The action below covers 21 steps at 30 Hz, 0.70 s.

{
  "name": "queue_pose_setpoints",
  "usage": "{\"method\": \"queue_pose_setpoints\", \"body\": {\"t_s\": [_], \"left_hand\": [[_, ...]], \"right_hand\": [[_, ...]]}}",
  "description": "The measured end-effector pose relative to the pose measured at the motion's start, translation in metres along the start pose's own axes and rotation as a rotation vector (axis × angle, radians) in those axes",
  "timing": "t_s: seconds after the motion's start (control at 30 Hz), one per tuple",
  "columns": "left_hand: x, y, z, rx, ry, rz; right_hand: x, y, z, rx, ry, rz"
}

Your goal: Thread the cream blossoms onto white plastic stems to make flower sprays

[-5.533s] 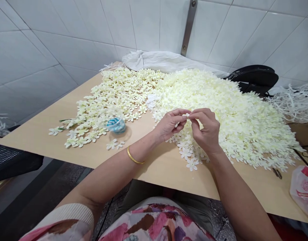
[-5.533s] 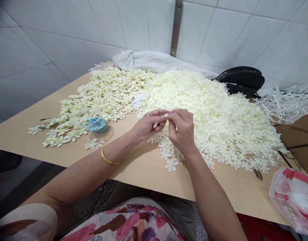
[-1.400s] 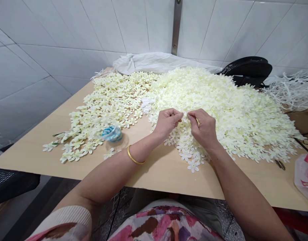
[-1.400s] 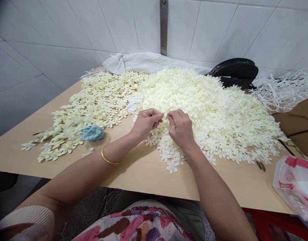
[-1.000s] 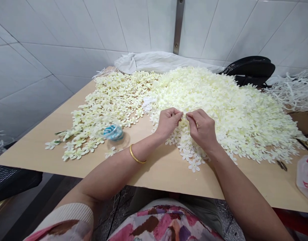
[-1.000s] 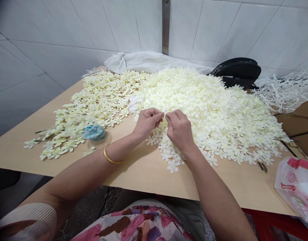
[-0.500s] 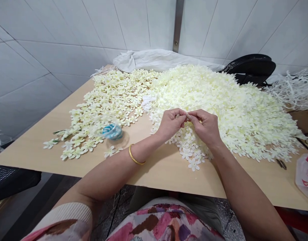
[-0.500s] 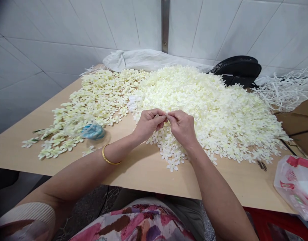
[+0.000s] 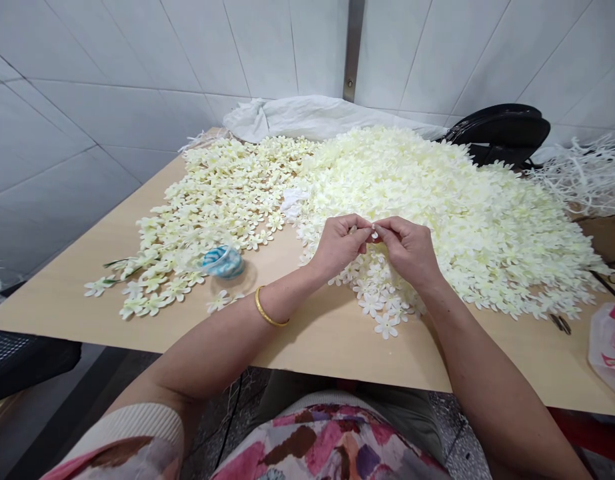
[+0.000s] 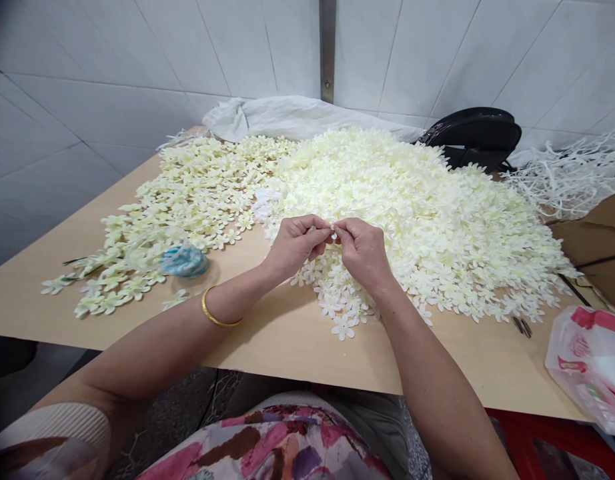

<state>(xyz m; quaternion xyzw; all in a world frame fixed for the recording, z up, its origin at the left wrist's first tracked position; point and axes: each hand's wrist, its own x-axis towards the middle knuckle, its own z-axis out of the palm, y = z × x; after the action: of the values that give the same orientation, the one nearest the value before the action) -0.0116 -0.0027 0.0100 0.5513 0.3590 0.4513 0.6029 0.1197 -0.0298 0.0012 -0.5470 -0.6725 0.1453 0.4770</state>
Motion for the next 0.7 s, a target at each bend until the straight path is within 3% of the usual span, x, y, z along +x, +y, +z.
{"method": "queue_pose_setpoints", "body": {"t_s": [0.4,0.7], "left_hand": [[0.0006,-0.0031,-0.001,-0.005,-0.039,0.017],[0.0006,-0.0066,0.0001,0.06,0.005,0.047]], "right_hand": [[0.0006,0.0009,-0.0011,-0.074,-0.006,-0.064],[-0.0001,0.0018,-0.0006,-0.136,-0.031,-0.108]]}}
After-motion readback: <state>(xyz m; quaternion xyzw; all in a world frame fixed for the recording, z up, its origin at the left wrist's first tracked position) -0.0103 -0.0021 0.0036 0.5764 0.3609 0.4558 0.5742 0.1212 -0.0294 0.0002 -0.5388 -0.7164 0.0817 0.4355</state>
